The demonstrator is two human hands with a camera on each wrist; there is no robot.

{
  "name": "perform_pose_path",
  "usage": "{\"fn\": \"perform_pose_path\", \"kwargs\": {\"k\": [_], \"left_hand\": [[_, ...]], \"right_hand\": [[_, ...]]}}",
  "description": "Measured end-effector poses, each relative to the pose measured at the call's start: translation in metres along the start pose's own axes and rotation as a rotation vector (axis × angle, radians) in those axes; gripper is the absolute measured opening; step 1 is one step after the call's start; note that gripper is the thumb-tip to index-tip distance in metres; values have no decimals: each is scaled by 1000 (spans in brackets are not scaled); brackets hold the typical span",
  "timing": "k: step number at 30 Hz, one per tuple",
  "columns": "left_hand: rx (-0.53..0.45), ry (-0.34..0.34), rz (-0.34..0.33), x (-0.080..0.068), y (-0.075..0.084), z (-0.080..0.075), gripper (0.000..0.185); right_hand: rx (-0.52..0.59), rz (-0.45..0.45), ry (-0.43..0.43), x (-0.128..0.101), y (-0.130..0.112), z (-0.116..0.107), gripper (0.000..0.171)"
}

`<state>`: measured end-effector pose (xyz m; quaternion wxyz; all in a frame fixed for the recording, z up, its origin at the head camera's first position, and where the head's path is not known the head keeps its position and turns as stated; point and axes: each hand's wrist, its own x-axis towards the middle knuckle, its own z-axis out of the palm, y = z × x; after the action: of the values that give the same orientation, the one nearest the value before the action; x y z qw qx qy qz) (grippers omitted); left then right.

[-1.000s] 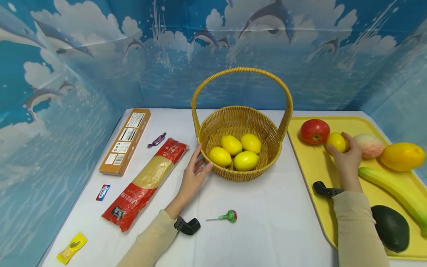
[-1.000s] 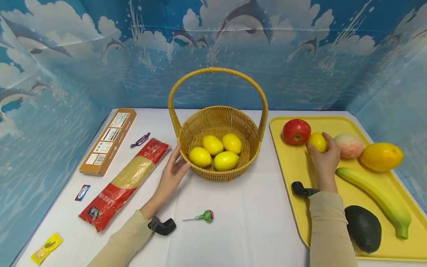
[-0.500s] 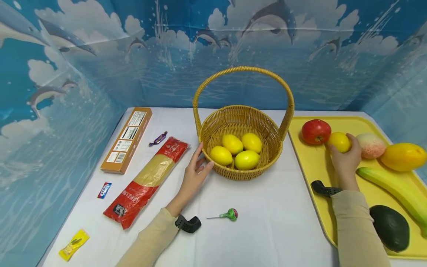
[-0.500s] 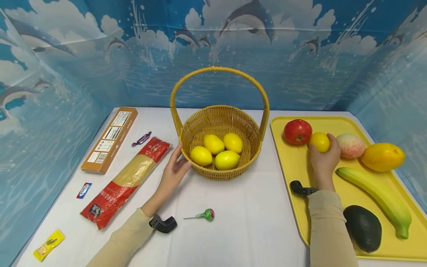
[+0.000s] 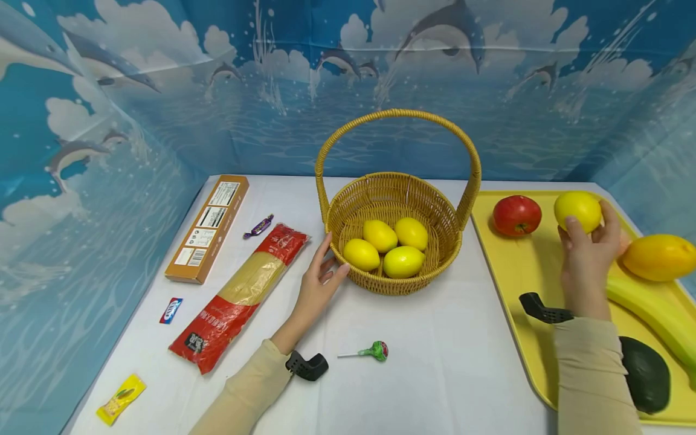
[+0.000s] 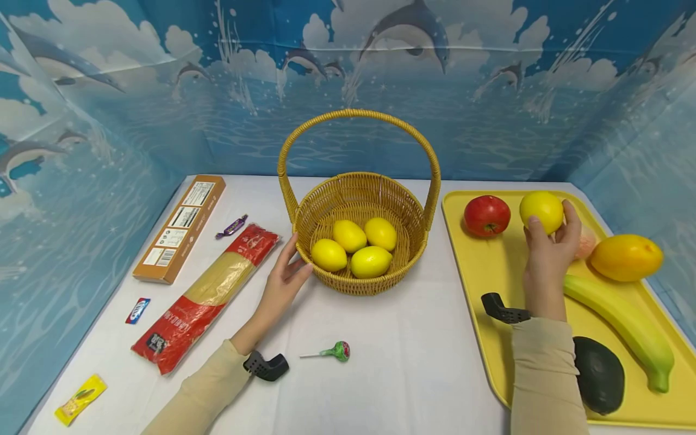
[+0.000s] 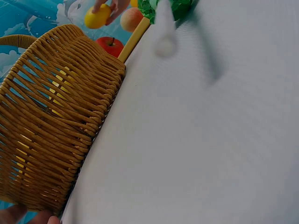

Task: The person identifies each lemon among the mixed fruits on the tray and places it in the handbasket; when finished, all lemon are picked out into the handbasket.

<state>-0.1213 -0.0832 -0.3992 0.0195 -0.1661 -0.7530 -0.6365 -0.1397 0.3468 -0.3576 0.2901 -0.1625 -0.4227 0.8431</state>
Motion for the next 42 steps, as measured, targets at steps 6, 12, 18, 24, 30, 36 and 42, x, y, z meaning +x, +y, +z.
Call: {"fn": "perform_pose_path", "kwargs": {"k": [6, 12, 18, 24, 30, 36, 42], "left_hand": [[-6, 3, -2, -1, 1, 0, 66], [-18, -2, -3, 0, 1, 0, 66], [-36, -3, -8, 1, 2, -1, 67], [-35, -2, -16, 0, 3, -1, 66], [-31, -3, -10, 0, 3, -1, 66], [-36, 1, 4, 0, 3, -1, 66], [-43, -5, -6, -1, 3, -1, 66]], "right_hand": [[267, -31, -129, -15, -16, 19, 62], [366, -147, -268, -40, -32, 50, 58], [392, -189, -485, -72, -42, 86, 59], [254, -75, -704, -101, -34, 119, 57], [-99, -27, -872, -108, 3, 147, 50], [-376, 167, -896, -83, 50, 168, 53], [-525, 361, -825, -48, 80, 179, 58]]}}
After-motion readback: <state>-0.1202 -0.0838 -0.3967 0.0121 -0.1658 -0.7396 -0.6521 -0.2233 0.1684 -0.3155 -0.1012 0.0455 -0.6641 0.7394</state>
